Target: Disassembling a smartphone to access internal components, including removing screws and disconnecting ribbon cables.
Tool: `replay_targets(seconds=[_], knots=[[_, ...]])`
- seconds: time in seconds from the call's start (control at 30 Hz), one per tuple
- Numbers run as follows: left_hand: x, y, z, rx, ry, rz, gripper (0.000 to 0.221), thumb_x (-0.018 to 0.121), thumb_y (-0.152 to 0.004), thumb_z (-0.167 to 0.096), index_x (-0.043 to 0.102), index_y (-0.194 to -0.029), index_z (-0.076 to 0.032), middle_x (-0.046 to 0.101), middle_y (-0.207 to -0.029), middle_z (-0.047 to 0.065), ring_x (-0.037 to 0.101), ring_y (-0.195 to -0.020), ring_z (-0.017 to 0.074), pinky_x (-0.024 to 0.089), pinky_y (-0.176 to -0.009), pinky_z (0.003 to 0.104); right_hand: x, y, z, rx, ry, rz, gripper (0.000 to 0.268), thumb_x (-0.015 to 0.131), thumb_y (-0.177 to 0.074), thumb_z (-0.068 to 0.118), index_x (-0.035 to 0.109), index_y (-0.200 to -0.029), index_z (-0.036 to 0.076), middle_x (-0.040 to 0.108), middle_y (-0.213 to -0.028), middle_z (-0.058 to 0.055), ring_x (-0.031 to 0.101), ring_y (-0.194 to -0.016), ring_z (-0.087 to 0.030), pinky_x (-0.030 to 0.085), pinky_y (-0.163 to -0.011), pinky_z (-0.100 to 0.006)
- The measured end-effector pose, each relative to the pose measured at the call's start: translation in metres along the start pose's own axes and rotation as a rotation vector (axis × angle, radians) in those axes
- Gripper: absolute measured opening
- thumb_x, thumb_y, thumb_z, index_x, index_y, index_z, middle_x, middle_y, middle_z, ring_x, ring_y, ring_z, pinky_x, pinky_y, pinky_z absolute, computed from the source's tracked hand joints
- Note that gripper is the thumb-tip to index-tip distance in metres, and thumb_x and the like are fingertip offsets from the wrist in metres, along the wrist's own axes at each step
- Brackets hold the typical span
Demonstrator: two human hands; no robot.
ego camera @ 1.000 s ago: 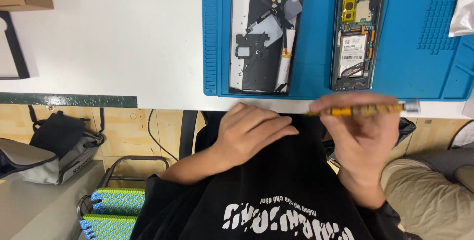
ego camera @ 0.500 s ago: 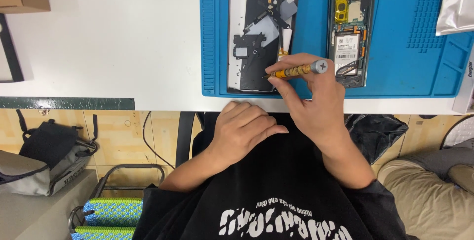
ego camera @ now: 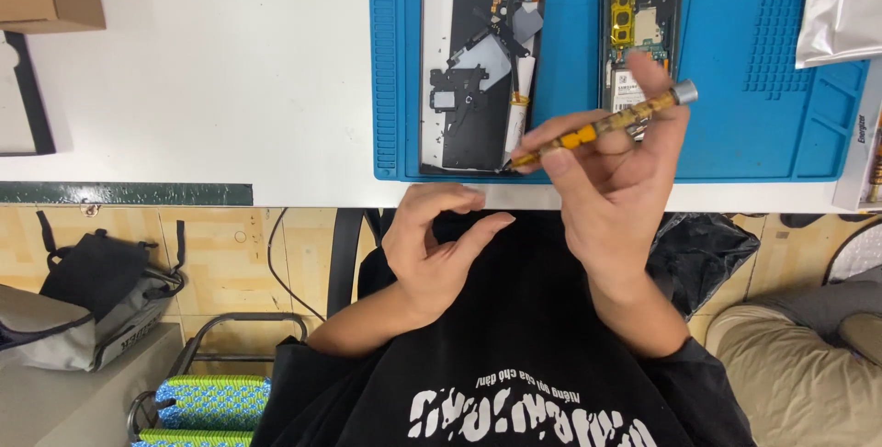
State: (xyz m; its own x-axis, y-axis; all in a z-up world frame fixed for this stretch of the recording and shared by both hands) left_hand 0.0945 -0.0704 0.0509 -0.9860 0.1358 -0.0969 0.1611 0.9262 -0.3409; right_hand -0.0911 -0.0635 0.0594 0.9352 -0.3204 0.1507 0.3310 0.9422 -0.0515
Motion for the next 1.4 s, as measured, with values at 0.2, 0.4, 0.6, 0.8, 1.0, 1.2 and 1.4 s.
replay_targets(seconds=[0.2,0.4,0.6,0.8,1.0,1.2,1.4], knots=[[0.022,-0.020,-0.011,-0.065,0.230,0.029,0.031,0.089,-0.092,-0.003,0.071,-0.117,-0.005,0.079,-0.113,0.015,0.082,-0.108,0.0263,0.070,-0.101,0.032,-0.032,0.031,-0.021,-0.005,-0.256,-0.262,0.106,0.073,-0.112,0.010,-0.003,-0.181,0.035,0.074,-0.100,-0.017,0.076,-0.087,-0.027,0.073,-0.090,-0.044],[0.038,-0.023,-0.021,-0.033,0.206,0.053,0.021,0.087,-0.093,0.002,0.075,-0.109,-0.004,0.080,-0.106,0.017,0.083,-0.100,0.0265,0.071,-0.096,0.032,-0.050,0.041,-0.023,-0.027,-0.279,-0.294,0.104,0.074,-0.112,0.010,-0.001,-0.180,0.036,0.074,-0.104,-0.020,0.077,-0.084,-0.030,0.073,-0.087,-0.045],[0.044,-0.021,-0.023,0.005,0.195,0.088,0.019,0.084,-0.097,0.005,0.075,-0.112,-0.003,0.079,-0.111,0.019,0.083,-0.102,0.0280,0.072,-0.097,0.032,-0.059,0.045,-0.021,-0.054,-0.266,-0.288,0.106,0.074,-0.111,0.008,-0.002,-0.178,0.038,0.075,-0.104,-0.024,0.078,-0.080,-0.032,0.075,-0.085,-0.046],[0.050,-0.020,-0.027,0.041,0.213,0.129,0.017,0.079,-0.100,0.007,0.075,-0.115,0.000,0.079,-0.113,0.021,0.084,-0.105,0.0317,0.073,-0.098,0.034,-0.068,0.049,-0.021,-0.072,-0.247,-0.298,0.106,0.074,-0.112,0.008,-0.002,-0.179,0.038,0.076,-0.103,-0.024,0.078,-0.078,-0.030,0.075,-0.084,-0.044],[0.056,-0.021,-0.030,0.045,0.164,0.135,0.021,0.083,-0.097,0.009,0.075,-0.115,0.000,0.080,-0.114,0.021,0.084,-0.105,0.0307,0.073,-0.098,0.032,-0.075,0.052,-0.021,-0.083,-0.195,-0.311,0.104,0.074,-0.113,0.008,-0.001,-0.177,0.041,0.075,-0.104,-0.029,0.079,-0.078,-0.034,0.076,-0.082,-0.047],[0.061,-0.021,-0.025,0.027,0.170,0.166,0.019,0.082,-0.097,0.009,0.075,-0.114,0.002,0.080,-0.114,0.022,0.084,-0.105,0.0315,0.073,-0.098,0.033,-0.083,0.055,-0.023,-0.105,-0.170,-0.303,0.107,0.076,-0.114,0.008,0.000,-0.177,0.049,0.075,-0.104,-0.030,0.082,-0.083,-0.038,0.078,-0.085,-0.052],[0.065,-0.020,-0.021,0.015,0.163,0.180,0.017,0.080,-0.098,0.009,0.075,-0.113,0.002,0.080,-0.113,0.023,0.084,-0.104,0.0327,0.074,-0.096,0.033,-0.085,0.057,-0.024,-0.121,-0.150,-0.280,0.106,0.075,-0.116,0.005,0.002,-0.176,0.054,0.075,-0.106,-0.031,0.083,-0.085,-0.042,0.079,-0.083,-0.055]])
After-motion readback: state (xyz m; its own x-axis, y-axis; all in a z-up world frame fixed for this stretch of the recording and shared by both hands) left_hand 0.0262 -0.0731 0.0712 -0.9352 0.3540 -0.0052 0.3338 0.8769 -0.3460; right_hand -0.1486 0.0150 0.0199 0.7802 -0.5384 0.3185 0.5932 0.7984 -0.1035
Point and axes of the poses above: each hand's wrist, its own y-axis away from the middle knuckle, its own x-axis out of the palm, z = x × y, the point moved 10 cm from there along -y, towards the middle knuckle
